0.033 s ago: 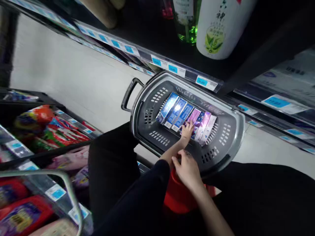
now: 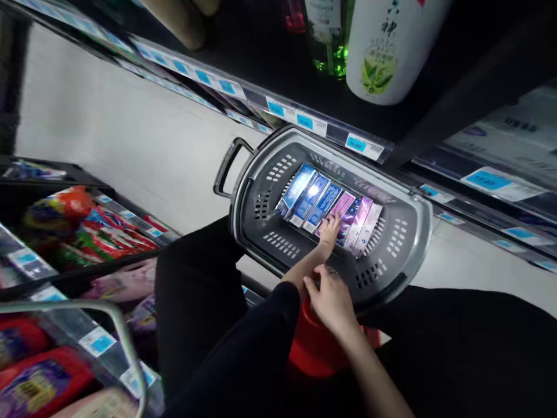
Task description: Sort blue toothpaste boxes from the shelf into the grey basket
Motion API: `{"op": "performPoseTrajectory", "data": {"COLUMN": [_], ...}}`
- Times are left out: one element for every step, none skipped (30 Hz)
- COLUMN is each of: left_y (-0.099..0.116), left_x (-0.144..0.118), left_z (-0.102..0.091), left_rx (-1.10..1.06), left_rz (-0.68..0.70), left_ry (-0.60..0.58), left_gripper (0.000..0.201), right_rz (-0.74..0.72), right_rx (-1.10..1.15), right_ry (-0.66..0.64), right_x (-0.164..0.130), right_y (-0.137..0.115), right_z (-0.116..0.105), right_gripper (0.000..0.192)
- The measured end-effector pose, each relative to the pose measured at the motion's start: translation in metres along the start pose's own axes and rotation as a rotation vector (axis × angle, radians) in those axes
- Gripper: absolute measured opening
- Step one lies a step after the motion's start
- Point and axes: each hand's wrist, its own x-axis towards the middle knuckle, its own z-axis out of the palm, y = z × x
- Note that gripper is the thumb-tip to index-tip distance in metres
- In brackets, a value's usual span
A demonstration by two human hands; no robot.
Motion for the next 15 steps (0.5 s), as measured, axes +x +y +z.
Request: {"op": "performPoseTrajectory", "data": {"left_y": [-0.003,-0.005,-0.006,-0.006,-0.005,-0.004,-0.002,0.0,0.003,0.005,0.007,0.008,0.01,0.013,0.016], "left_x": [0.002,0.003,0.005,0.006,0.007,0.007,0.007,0.007,0.006,0.004,0.003,0.001,-0.002,-0.004,-0.006], "left_z": [-0.002,-0.004,-0.006,-0.008,-0.01,-0.011,-0.012,-0.014,-0.015,-0.016,-0.018,-0.02,-0.022,-0.024,-0.026], "left_rx": [0.0,0.0,0.002,0.005,0.008,0.013,0.017,0.021,0.025,0.028,0.031,0.034,0.038,0.044,0.051], "left_rz": [0.008,0.015,0.023,0.031,0.038,0.044,0.05,0.056,0.064,0.074,0.085,0.096,0.105,0.11,0.111], "left_ry": [-0.003,-0.006,-0.008,-0.009,-0.011,-0.012,-0.013,-0.014,-0.016,-0.019,-0.024,-0.029,-0.034,-0.039,-0.042], "left_gripper": [0.045,0.045,0.045,0.044,0.043,0.043,0.043,0.044,0.044,0.043,0.042,0.042,0.042,0.042,0.043], "right_rz": [-0.007,-0.011,-0.014,-0.018,-0.017,-0.012,-0.002,0.01,0.021,0.027,0.024,0.016,0.005,-0.009,-0.024], "right_rx": [0.01,0.019,0.026,0.03,0.033,0.034,0.036,0.038,0.041,0.044,0.051,0.058,0.066,0.073,0.079], "right_ry": [-0.008,-0.015,-0.021,-0.03,-0.035,-0.034,-0.03,-0.022,-0.013,-0.009,-0.01,-0.015,-0.02,-0.024,-0.025], "right_x": [0.0,0.0,0.0,0.0,0.001,0.001,0.001,0.002,0.002,0.002,0.002,0.001,0.001,0.001,0.0], "right_y": [0.0,0.0,0.0,-0.001,-0.001,-0.001,-0.001,-0.001,-0.001,-0.001,-0.001,-0.001,-0.002,-0.002,-0.003], "right_z": [0.0,0.0,0.0,0.0,-0.001,-0.001,-0.002,-0.002,-0.003,-0.003,-0.003,-0.002,-0.001,-0.001,0.0], "right_gripper": [0.023,0.022,0.022,0.021,0.021,0.021,0.021,0.022,0.023,0.023,0.022,0.021,0.02,0.02,0.019]}}
